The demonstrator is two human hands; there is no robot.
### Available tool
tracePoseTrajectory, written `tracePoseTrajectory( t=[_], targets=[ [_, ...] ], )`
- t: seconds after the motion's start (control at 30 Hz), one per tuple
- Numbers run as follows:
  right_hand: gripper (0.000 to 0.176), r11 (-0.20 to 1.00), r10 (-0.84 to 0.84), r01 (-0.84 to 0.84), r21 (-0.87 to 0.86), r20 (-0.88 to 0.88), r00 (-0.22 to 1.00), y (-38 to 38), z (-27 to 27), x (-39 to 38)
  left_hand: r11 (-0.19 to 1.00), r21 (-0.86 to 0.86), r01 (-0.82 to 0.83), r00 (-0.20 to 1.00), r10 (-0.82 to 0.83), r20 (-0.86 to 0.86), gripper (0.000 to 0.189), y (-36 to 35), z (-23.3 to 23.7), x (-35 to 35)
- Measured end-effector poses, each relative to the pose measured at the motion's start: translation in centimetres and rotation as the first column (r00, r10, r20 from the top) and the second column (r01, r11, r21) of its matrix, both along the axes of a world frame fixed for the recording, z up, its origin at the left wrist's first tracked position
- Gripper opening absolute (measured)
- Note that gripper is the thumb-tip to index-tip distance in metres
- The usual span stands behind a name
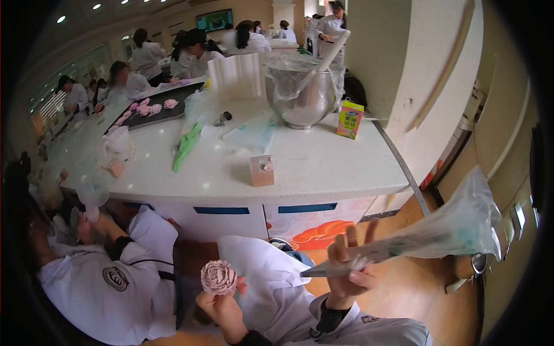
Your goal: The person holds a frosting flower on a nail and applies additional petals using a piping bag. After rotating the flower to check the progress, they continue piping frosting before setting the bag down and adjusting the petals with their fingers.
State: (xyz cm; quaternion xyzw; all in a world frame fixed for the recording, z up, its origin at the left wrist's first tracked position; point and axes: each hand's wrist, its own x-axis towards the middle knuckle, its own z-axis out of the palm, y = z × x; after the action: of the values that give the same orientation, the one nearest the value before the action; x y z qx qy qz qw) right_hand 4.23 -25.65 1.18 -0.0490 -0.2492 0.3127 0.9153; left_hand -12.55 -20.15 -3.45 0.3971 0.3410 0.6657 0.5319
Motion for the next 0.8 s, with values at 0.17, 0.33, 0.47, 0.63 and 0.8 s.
tracePoseTrajectory(
  t=[0.17, 0.33, 0.47, 0.63, 0.8],
  targets=[
    [0.047, 0.658, 0.463, -0.207, 0.724, -0.172, 0.870, -0.9, 0.8, 0.2, 0.970, 0.075, 0.232, 0.971, -0.235, 0.041, 0.014, 0.2, -1.3, -1.2],
    [0.026, 0.703, 0.611, -0.434, 0.564, -0.165, 0.774, -0.1, -1.3, 0.9, 0.930, 0.207, 0.304, 0.949, -0.315, 0.021, 0.015, -0.6, -1.5, -1.8],
    [0.040, 0.776, 0.611, -0.595, 0.209, -0.018, 0.791, 0.1, -1.7, 0.5, 0.936, 0.205, 0.285, 0.954, -0.298, 0.033, 0.015, -1.3, -1.3, -2.1],
    [0.046, 0.912, 0.280, -0.331, 0.241, 0.224, 0.934, -1.4, -3.1, 1.3, 0.942, 0.201, 0.268, 0.962, -0.274, 0.006, 0.014, -1.6, -1.6, -2.3],
    [0.028, 0.971, -0.057, -0.023, 0.238, 0.323, 0.945, -0.7, -3.7, 2.2, 0.952, 0.193, 0.237, 0.972, -0.235, -0.033, 0.013, -1.5, -2.1, -1.9]
  ],
)
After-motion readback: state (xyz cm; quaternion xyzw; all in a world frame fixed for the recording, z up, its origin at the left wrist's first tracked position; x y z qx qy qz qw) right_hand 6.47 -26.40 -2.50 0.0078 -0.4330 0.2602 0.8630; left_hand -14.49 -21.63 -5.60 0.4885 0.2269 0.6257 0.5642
